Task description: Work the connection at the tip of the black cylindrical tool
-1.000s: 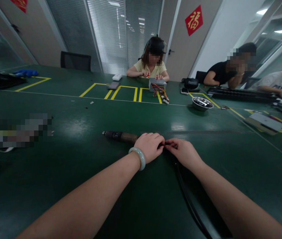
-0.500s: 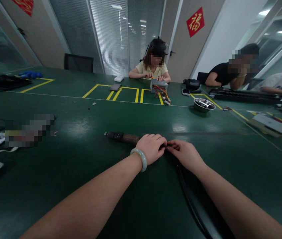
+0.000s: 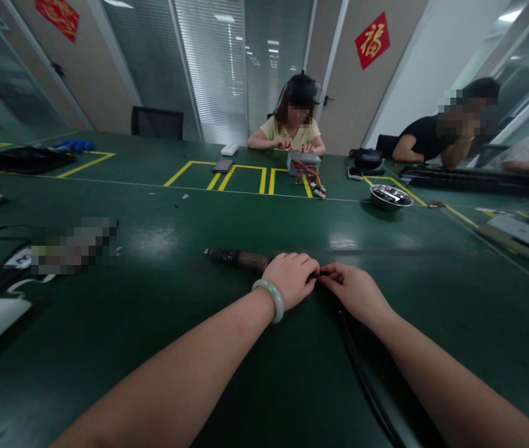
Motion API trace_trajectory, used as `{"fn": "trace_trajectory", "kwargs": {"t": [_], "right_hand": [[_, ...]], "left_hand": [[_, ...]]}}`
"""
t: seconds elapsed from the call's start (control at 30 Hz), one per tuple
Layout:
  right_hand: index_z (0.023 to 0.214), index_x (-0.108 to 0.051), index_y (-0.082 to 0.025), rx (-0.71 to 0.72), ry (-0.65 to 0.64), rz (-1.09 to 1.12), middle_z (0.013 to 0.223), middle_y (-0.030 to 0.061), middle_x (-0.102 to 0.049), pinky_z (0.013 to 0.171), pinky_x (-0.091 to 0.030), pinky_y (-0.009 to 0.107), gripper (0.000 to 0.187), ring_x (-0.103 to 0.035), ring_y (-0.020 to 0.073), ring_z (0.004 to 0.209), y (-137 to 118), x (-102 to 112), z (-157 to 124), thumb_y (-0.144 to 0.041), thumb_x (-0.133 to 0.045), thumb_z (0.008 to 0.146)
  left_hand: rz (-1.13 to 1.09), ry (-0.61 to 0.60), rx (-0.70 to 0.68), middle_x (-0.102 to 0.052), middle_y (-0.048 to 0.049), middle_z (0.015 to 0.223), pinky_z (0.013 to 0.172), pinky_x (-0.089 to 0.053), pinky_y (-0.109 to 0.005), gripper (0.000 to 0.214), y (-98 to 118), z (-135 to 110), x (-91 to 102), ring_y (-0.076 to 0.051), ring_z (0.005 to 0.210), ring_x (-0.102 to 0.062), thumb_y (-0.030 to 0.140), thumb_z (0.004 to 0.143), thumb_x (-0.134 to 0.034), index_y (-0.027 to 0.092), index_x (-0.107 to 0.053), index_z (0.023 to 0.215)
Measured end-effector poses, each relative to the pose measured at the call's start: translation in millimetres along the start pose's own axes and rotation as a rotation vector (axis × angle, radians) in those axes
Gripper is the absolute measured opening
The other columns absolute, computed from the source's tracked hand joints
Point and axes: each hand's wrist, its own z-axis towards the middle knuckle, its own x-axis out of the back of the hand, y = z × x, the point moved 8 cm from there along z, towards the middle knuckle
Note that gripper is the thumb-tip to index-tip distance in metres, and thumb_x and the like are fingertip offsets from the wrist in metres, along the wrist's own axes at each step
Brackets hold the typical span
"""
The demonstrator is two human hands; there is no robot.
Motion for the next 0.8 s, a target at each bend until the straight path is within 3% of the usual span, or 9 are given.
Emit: {"fn": "trace_trajectory", "kwargs": {"t": [0.17, 0.43, 0.8], "right_hand": [[0.098, -0.067, -0.027, -0.012, 0.019, -0.005, 0.084, -0.001, -0.07, 0.064, -0.045, 0.027, 0.02, -0.064, 0.0164, 0.072, -2.2, -0.2, -0.9, -0.037, -0.055, 0.084], [0.101, -0.064, -0.026, -0.013, 0.024, -0.025, 0.081, -0.0008, -0.069, 0.061, -0.046, 0.027, 0.023, -0.064, 0.0165, 0.069, -2.9, 0.5, -1.5, -0.035, -0.058, 0.08], [0.088, -0.065, -0.025, 0.038, -0.008, 0.025, 0.083, -0.0007, -0.07, 0.069, -0.049, 0.029, 0.013, -0.065, 0.0176, 0.076, -6.5, -0.9, -3.6, -0.033, -0.059, 0.08]], "left_hand": [[-0.017, 0.006, 0.006, -0.061, -0.0008, 0.098, 0.084, -0.041, -0.036, 0.01, -0.9, -0.7, 0.9, -0.019, 0.093, -0.056, 0.028, 0.086, -0.055, 0.023, -0.058, 0.095], [0.009, 0.055, -0.018, -0.062, 0.0005, 0.097, 0.104, -0.029, -0.04, 0.008, 1.5, -3.4, 2.9, -0.017, 0.098, -0.055, 0.027, 0.086, -0.056, 0.023, -0.058, 0.092], [-0.034, 0.009, 0.002, -0.062, -0.0005, 0.098, 0.085, -0.041, -0.036, 0.009, -2.2, -2.1, -1.3, -0.019, 0.095, -0.056, 0.028, 0.086, -0.056, 0.022, -0.058, 0.093]]}}
